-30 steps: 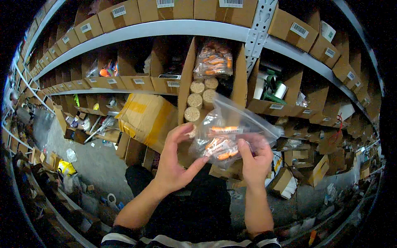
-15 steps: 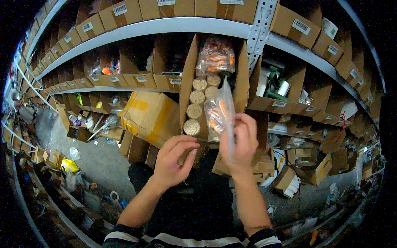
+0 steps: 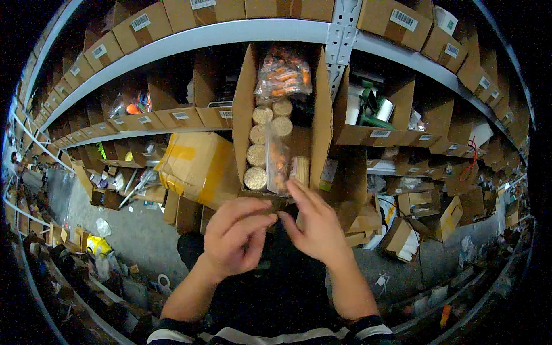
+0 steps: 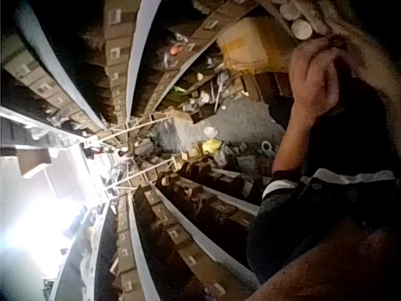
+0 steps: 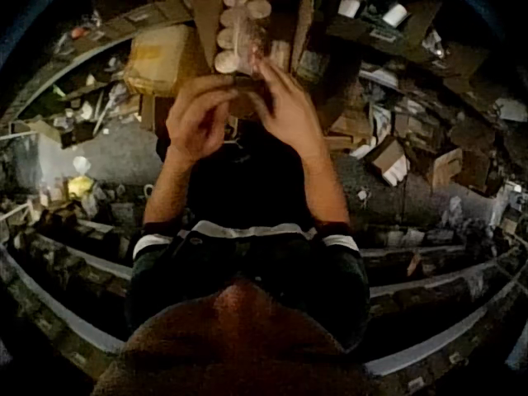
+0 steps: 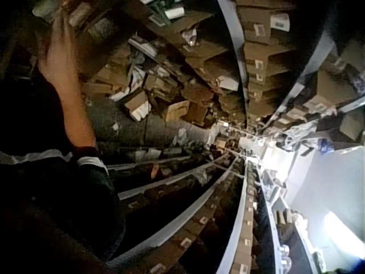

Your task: The person organizes various items in a cardboard box on a warehouse shelf. They place a stack of black rectangular objects, several cylindrical rolls, and a plastic bag of orange items into the box. They also handle a plastic bag of white objects, placing it inside the box and adjusting the contents to fit.

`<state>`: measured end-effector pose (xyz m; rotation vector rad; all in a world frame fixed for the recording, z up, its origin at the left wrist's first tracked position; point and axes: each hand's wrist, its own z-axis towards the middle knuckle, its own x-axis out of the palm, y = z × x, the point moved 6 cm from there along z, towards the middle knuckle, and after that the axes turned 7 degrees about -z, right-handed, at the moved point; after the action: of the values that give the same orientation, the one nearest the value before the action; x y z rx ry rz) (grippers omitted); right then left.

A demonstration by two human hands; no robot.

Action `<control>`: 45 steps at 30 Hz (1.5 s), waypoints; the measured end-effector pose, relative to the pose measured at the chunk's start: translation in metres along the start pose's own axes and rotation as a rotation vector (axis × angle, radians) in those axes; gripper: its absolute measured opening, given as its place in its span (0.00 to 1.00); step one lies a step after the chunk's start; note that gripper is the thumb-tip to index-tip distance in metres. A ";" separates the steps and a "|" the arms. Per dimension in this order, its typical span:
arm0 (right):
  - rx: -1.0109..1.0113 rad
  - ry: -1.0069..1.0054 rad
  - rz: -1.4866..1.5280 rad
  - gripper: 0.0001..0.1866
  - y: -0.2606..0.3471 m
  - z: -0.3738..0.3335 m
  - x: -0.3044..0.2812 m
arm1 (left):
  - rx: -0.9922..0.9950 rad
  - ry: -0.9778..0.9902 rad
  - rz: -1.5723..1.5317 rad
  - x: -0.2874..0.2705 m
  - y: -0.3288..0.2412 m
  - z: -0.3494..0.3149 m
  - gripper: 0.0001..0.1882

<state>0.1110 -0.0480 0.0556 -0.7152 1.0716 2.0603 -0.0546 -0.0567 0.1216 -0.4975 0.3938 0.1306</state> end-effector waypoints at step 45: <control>0.014 -0.482 0.212 0.20 -0.033 -0.061 0.011 | -0.381 0.698 0.349 0.092 0.114 0.118 0.33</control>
<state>0.1398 -0.0828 0.0012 -0.0810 0.9067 2.2408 0.0444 0.1029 0.1298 -0.8462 1.1532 0.3760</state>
